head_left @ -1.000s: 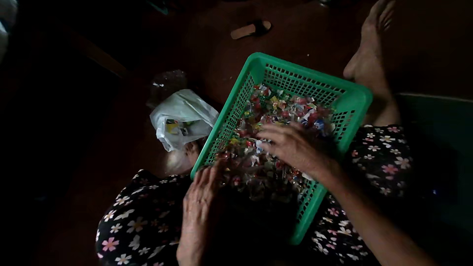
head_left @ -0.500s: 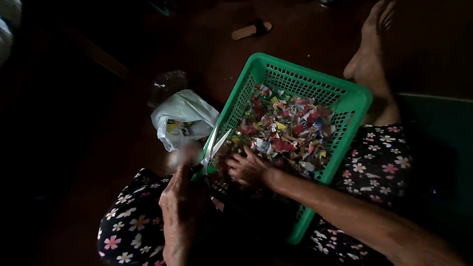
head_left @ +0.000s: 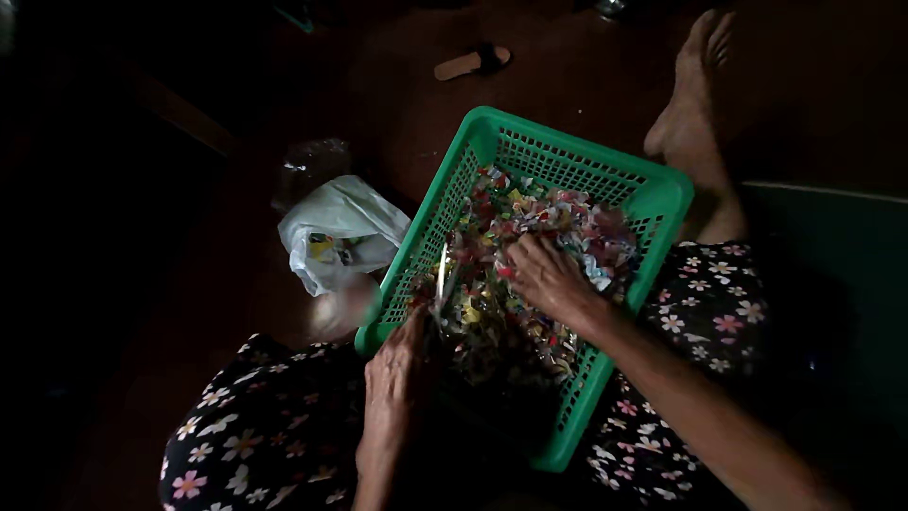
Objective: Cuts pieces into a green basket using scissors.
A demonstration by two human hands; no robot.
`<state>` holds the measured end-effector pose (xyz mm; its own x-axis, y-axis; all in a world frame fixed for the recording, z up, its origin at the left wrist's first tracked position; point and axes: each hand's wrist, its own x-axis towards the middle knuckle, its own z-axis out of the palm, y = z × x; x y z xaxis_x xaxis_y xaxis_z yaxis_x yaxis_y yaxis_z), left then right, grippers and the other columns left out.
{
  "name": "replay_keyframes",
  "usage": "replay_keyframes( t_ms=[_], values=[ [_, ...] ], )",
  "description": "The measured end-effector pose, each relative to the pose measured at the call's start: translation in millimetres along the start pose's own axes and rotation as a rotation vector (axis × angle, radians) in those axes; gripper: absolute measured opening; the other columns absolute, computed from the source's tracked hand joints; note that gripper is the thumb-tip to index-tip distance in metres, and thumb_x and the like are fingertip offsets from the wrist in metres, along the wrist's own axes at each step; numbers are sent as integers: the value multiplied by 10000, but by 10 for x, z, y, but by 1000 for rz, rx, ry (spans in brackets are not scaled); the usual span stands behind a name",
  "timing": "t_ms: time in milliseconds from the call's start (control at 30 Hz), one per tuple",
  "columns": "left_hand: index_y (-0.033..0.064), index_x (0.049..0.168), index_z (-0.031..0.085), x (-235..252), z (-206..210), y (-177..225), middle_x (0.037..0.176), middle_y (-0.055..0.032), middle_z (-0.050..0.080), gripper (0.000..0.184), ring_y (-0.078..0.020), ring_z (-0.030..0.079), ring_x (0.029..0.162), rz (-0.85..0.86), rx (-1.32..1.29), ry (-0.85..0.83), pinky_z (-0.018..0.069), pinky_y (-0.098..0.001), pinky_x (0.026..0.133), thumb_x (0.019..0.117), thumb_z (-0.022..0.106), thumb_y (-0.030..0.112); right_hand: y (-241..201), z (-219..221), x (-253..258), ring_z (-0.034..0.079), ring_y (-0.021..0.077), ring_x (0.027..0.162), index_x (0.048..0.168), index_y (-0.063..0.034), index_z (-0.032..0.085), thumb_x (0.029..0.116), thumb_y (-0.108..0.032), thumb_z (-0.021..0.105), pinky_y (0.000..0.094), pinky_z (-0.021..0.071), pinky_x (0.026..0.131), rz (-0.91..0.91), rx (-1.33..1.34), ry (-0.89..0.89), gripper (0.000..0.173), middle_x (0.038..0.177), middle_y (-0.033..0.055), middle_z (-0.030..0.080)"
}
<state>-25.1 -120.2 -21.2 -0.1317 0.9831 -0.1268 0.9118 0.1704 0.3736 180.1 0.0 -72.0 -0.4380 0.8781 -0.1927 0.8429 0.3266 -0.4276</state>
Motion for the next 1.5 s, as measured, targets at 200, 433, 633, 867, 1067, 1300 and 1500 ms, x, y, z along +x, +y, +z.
replay_keyframes(
  t_ms=[200,433,633,867,1067,1300,1500],
  values=[
    [6,1498,476,153,127,77,1315,-214,649,591,-405,652,1159,7,-53,-170,548,-562,892,970,640,216,-25,-234,191,660,418,1033,1235,34,650,877,-266,819,616,516,884,269,430,-47,496,1088,260,682],
    [14,1355,632,377,460,225,1080,-173,743,457,-373,726,946,177,-65,35,580,-542,761,910,675,110,-115,-257,85,624,361,1143,1325,34,586,799,-223,891,532,494,990,292,547,-180,660,1210,237,653],
    [45,972,758,310,612,156,642,-108,680,172,-300,675,540,151,7,206,512,-487,485,907,642,153,-54,-280,107,661,303,859,1094,-5,691,854,-289,843,507,530,771,268,501,-130,402,934,173,687],
    [-24,1469,490,257,352,75,1275,-238,653,587,-424,652,1135,141,-88,-211,545,-574,880,926,648,134,-78,-356,103,662,386,895,1014,32,684,860,-293,835,588,511,782,315,369,-155,390,912,216,679],
    [1,1207,685,432,573,304,1023,-187,732,301,-382,723,911,176,-31,-31,571,-537,731,934,664,126,-107,-244,90,638,376,1095,1161,36,679,857,-235,835,569,484,962,245,386,-253,436,1120,230,682],
    [47,990,754,252,662,153,654,-117,677,169,-317,676,560,152,2,111,521,-495,511,924,636,148,-11,-316,83,659,367,783,1049,34,646,843,-173,817,566,533,676,345,465,-109,338,874,216,654],
    [87,1414,568,174,216,151,1040,-202,726,408,-416,709,961,-103,84,-454,540,-603,832,1032,563,233,62,-402,43,667,362,996,1170,-10,701,903,-292,787,586,516,872,147,297,-161,398,1035,188,702]
  ],
)
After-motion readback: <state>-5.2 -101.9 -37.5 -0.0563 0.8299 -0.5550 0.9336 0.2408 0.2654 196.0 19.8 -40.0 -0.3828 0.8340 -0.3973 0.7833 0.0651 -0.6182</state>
